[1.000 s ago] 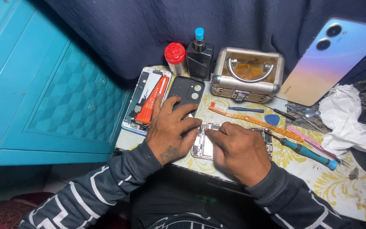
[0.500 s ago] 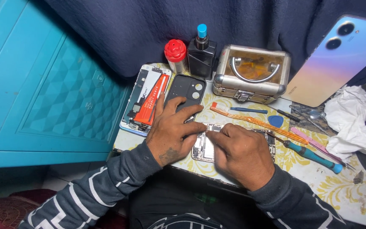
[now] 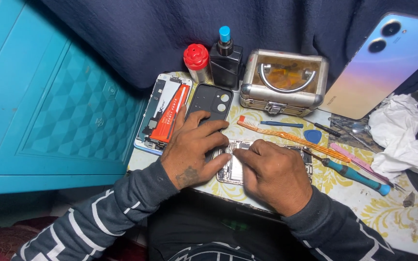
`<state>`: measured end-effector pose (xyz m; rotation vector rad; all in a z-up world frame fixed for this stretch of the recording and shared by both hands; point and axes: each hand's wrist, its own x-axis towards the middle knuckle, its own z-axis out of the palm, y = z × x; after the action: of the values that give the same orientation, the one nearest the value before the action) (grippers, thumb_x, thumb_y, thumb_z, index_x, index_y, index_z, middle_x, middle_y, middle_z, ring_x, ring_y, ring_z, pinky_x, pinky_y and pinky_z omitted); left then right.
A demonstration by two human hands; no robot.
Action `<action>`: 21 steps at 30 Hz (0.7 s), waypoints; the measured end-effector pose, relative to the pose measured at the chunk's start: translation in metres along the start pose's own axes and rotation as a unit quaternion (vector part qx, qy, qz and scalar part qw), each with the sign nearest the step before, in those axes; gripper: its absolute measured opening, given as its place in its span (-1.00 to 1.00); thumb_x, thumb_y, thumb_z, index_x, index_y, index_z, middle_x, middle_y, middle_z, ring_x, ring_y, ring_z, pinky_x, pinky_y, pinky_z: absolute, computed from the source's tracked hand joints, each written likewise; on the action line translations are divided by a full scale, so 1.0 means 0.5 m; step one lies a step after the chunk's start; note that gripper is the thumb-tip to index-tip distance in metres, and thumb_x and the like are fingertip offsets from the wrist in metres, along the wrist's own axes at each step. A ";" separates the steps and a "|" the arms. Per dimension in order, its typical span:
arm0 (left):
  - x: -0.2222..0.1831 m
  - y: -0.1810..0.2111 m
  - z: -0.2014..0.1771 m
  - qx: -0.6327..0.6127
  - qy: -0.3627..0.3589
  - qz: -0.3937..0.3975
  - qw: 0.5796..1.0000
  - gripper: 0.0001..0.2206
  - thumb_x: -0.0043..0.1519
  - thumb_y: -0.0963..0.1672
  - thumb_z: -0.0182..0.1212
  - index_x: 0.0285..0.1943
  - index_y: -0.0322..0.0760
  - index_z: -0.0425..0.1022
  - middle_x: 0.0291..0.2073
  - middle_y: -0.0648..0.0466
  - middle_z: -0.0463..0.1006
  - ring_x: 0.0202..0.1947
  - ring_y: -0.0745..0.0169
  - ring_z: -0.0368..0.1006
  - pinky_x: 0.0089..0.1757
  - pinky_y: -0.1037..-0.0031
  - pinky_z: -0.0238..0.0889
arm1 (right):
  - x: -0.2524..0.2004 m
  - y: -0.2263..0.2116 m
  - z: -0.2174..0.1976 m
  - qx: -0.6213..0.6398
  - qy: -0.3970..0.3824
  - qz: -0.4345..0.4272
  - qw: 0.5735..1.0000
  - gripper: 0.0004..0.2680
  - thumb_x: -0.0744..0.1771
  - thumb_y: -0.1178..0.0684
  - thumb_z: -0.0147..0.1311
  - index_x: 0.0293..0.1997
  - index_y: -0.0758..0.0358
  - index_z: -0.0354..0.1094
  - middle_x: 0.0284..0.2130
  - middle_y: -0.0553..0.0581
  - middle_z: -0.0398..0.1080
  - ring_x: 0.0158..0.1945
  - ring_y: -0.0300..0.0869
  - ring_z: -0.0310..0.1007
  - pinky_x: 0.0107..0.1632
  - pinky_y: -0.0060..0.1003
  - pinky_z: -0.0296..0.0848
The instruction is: Repairing a mobile phone by manipulating internal components and the motherboard using small tools.
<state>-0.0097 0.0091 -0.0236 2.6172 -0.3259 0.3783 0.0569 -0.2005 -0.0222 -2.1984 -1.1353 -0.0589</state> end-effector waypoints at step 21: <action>-0.007 0.019 0.008 -0.009 0.031 -0.050 0.998 -0.94 0.18 -0.14 0.29 -0.29 -0.20 0.61 0.00 -0.05 0.61 0.18 -0.29 0.33 0.21 -0.26 -0.12 | -0.006 0.002 0.000 0.001 0.006 -0.008 1.000 -0.85 0.30 0.17 0.03 -0.30 0.09 0.60 -0.66 0.09 0.40 -0.68 -0.16 0.38 -0.64 -0.34 0.33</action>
<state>-0.0148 -0.0003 -0.0244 2.5860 -0.1766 0.4209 0.0557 -0.2031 -0.0240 -2.1849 -1.1446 -0.0777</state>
